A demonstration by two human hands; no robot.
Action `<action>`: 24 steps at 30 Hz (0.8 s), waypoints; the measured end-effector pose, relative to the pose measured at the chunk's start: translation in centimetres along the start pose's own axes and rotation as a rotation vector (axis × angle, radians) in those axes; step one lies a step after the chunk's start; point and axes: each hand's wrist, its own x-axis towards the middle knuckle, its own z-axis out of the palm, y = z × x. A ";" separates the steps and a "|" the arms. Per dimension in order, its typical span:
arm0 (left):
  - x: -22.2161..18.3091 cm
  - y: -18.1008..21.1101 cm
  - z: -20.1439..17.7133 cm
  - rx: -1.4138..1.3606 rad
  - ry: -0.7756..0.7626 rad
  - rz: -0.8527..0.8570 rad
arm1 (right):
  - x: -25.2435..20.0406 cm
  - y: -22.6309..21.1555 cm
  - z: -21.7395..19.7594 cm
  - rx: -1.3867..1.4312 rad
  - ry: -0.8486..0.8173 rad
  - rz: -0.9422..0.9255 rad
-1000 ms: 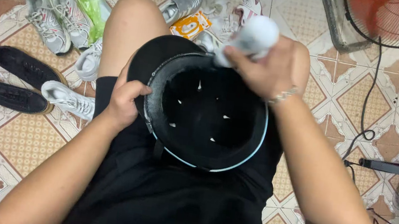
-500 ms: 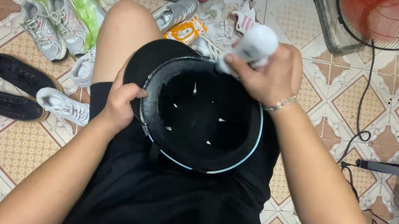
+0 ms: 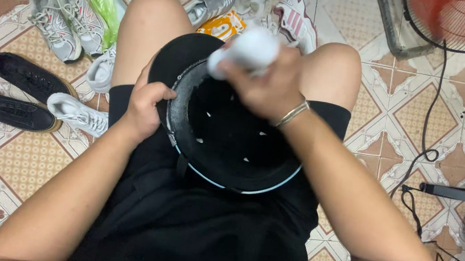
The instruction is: The recorder cleans the interior and exterior of a motorcycle helmet using cleaning solution and wipes.
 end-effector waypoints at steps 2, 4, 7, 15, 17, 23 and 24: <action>-0.3 -0.9 -0.4 0.231 -0.062 0.155 | -0.2 -0.4 0.7 -0.062 -0.051 -0.125; -0.6 -0.7 -0.4 0.107 -0.022 0.049 | 0.4 0.8 -0.3 -0.057 -0.040 -0.089; -1.1 -3.1 -1.1 0.130 -0.009 0.094 | 0.8 0.8 -0.2 -0.062 -0.022 -0.019; -1.4 -2.2 -0.8 0.302 -0.050 0.206 | 0.4 0.2 0.4 -0.025 -0.089 -0.016; -0.7 -1.6 -0.3 0.207 -0.047 0.171 | 0.3 0.3 0.2 -0.022 -0.017 0.075; 0.0 1.3 0.4 -0.151 -0.026 -0.163 | -0.2 0.5 0.3 -0.166 0.001 -0.072; -0.2 1.2 0.4 -0.150 -0.028 -0.168 | -0.4 0.3 0.4 -0.164 0.002 -0.067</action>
